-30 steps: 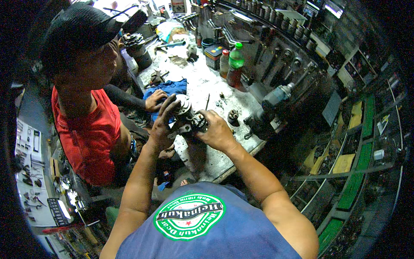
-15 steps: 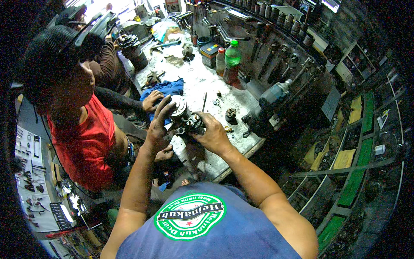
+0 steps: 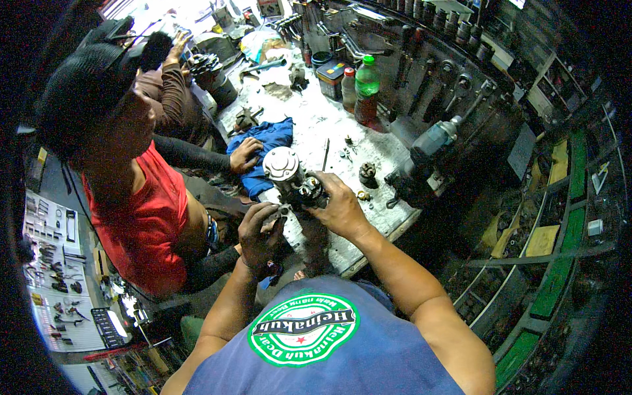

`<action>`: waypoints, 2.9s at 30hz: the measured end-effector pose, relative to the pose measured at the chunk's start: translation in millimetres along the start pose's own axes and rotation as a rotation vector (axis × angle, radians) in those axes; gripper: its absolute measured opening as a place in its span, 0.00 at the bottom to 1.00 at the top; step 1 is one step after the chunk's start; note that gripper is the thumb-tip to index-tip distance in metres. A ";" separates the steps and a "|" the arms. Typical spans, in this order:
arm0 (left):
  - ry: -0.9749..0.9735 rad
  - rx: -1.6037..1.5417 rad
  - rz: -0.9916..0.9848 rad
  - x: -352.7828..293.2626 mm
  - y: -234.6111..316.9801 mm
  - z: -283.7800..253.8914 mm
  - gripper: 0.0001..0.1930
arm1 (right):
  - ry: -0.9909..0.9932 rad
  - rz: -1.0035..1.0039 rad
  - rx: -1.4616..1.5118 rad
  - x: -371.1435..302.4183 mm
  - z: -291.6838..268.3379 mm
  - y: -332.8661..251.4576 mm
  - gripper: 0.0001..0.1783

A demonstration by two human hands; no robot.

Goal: The person handles and assembles small mechanical components on a workbench. They pick up cylindrical metal parts, fit them together, and place them on a larger assembly while two other people work nearby.

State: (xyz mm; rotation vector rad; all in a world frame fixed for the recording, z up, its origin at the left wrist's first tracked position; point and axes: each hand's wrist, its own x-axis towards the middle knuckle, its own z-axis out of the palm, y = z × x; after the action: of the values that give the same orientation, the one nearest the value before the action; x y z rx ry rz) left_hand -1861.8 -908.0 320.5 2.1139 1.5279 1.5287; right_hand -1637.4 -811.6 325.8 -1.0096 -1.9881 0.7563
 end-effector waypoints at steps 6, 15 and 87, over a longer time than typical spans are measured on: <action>0.153 -0.352 -0.693 -4.0 10.1 4.0 0.08 | 0.001 0.037 0.030 1.5 1.7 -2.9 0.42; 0.061 -0.299 -0.647 6.2 -3.1 11.3 0.13 | -0.015 0.033 -0.003 5.6 2.7 -6.0 0.41; 0.109 0.172 -0.064 6.9 -24.9 30.5 0.10 | 0.044 0.431 -0.385 -16.9 -39.6 159.7 0.27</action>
State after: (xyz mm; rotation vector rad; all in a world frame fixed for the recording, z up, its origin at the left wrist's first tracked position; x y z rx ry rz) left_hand -1854.7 -877.7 295.5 2.0753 1.8066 1.5665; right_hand -1535.5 -738.1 218.2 -1.7034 -1.9399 0.5713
